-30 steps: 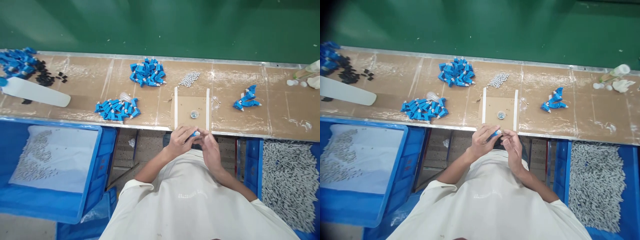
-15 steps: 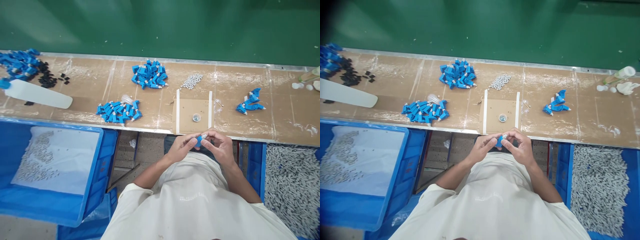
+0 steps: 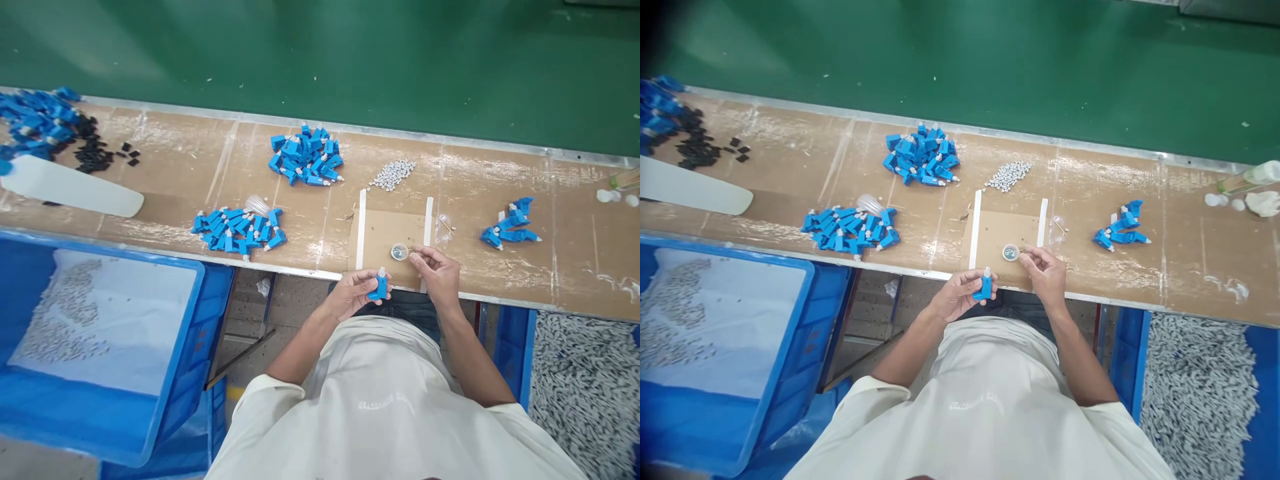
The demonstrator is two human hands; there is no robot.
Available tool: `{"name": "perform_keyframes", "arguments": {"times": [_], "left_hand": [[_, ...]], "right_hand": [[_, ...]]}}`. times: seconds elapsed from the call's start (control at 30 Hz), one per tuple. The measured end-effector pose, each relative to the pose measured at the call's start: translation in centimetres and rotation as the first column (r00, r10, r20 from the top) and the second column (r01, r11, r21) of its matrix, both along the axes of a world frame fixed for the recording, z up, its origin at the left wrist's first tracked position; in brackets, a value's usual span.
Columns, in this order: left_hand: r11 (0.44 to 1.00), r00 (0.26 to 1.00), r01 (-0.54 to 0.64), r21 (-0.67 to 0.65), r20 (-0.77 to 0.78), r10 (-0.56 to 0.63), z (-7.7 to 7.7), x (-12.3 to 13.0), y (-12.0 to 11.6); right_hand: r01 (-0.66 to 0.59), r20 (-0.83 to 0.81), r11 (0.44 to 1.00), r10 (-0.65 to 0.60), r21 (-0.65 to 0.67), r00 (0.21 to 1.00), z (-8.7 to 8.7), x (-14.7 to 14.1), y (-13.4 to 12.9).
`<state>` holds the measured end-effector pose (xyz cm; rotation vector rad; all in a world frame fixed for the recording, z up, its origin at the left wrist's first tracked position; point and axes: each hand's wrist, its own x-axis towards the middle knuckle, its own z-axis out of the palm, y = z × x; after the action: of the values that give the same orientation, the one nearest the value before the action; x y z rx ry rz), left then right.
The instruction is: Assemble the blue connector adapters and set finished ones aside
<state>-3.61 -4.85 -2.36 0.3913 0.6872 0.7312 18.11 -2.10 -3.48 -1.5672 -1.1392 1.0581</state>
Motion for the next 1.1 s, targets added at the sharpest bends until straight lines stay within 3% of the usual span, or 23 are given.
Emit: {"name": "perform_keyframes", "arguments": {"times": [0.37,0.63,0.87,1.0,1.1], "left_hand": [[0.994,0.998,-0.051,-0.099,0.033,0.055,-1.3,0.2,0.7],[0.994,0.998,-0.044,-0.104,0.05,0.049,-1.5,0.1,0.8],[0.991,0.994,-0.068,-0.12,0.081,0.078,-1.3,0.2,0.9],[0.99,0.992,-0.072,-0.121,0.093,0.084,-1.3,0.3,0.9],[0.989,0.992,-0.073,-0.128,0.092,0.085,-1.3,0.3,0.9]], "right_hand": [[-0.029,0.164,0.986,0.002,0.163,0.986,0.2,-0.5,0.5],[-0.192,0.364,0.949,0.092,0.249,0.927,1.6,-1.2,0.7],[-0.024,0.251,0.965,-0.044,0.262,0.967,1.9,-0.2,1.2],[0.003,0.162,0.979,-0.037,0.203,0.986,1.3,0.1,1.3],[-0.016,0.2,0.978,-0.027,0.21,0.979,1.2,-0.2,1.3]]}}
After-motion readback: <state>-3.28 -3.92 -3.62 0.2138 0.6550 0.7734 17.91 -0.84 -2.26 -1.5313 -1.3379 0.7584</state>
